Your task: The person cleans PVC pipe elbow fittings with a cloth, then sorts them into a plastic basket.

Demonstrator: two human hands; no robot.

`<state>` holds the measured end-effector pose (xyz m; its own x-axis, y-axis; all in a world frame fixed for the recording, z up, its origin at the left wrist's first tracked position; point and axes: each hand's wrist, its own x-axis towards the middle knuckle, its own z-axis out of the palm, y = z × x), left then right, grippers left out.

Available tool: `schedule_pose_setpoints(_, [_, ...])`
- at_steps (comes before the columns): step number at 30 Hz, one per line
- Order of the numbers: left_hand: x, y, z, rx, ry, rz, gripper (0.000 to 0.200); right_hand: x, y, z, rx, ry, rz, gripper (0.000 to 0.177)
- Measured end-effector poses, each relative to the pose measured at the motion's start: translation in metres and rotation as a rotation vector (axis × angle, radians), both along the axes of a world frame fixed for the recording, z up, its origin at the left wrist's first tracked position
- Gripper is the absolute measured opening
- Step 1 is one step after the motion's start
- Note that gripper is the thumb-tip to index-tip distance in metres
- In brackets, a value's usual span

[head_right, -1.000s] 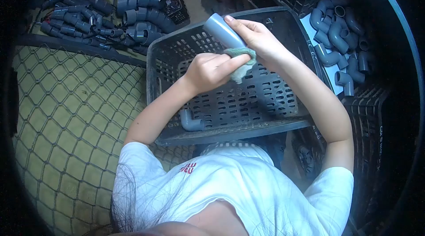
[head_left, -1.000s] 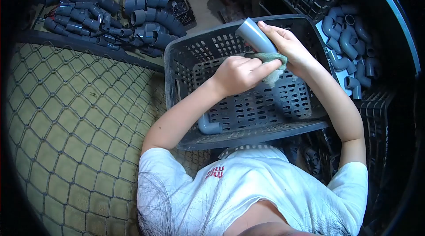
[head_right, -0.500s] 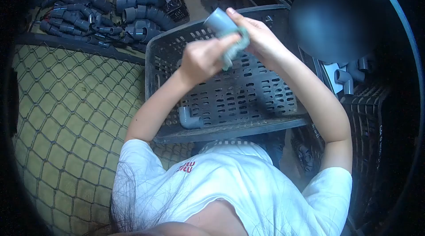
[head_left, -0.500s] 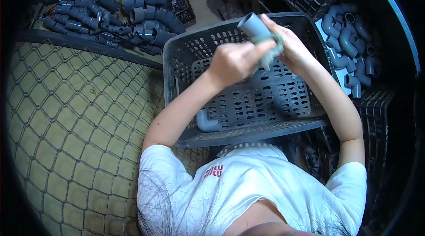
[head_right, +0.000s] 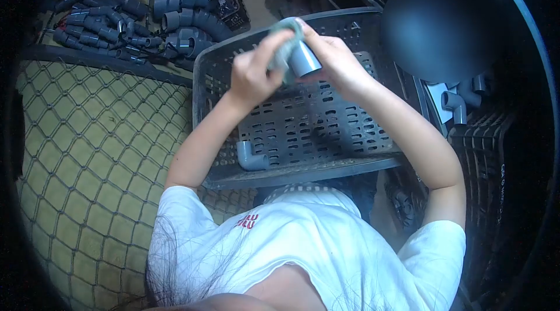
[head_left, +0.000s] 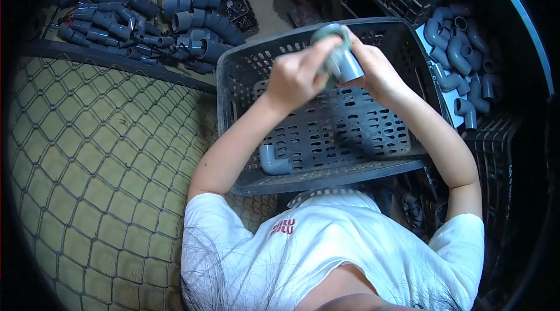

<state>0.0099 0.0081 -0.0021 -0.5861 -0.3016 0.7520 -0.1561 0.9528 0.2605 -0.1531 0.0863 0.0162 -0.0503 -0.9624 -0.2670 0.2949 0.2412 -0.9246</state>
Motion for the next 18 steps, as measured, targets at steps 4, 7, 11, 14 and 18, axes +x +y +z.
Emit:
schedule_pose_setpoints(4, [0.008, 0.008, 0.0, -0.082, -0.189, -0.254, 0.053, -0.014, -0.004, -0.002, 0.02, 0.059, 0.076, 0.065])
schedule_pose_setpoints(7, [0.005, -0.008, 0.004, -0.014, -0.049, -0.029, 0.047, -0.009, -0.003, -0.002, 0.003, 0.064, 0.051, 0.062])
schedule_pose_setpoints(11, [0.01, 0.0, -0.008, 0.071, -0.064, -0.138, 0.054, -0.008, -0.006, -0.012, -0.039, 0.009, 0.057, 0.055])
schedule_pose_setpoints(14, [0.007, 0.013, -0.01, -0.051, -0.243, -0.247, 0.058, -0.006, -0.008, -0.006, -0.083, 0.019, -0.031, 0.05])
schedule_pose_setpoints(18, [0.002, -0.001, -0.003, 0.08, -0.021, -0.07, 0.053, -0.007, -0.008, -0.001, -0.045, -0.038, 0.032, 0.052])
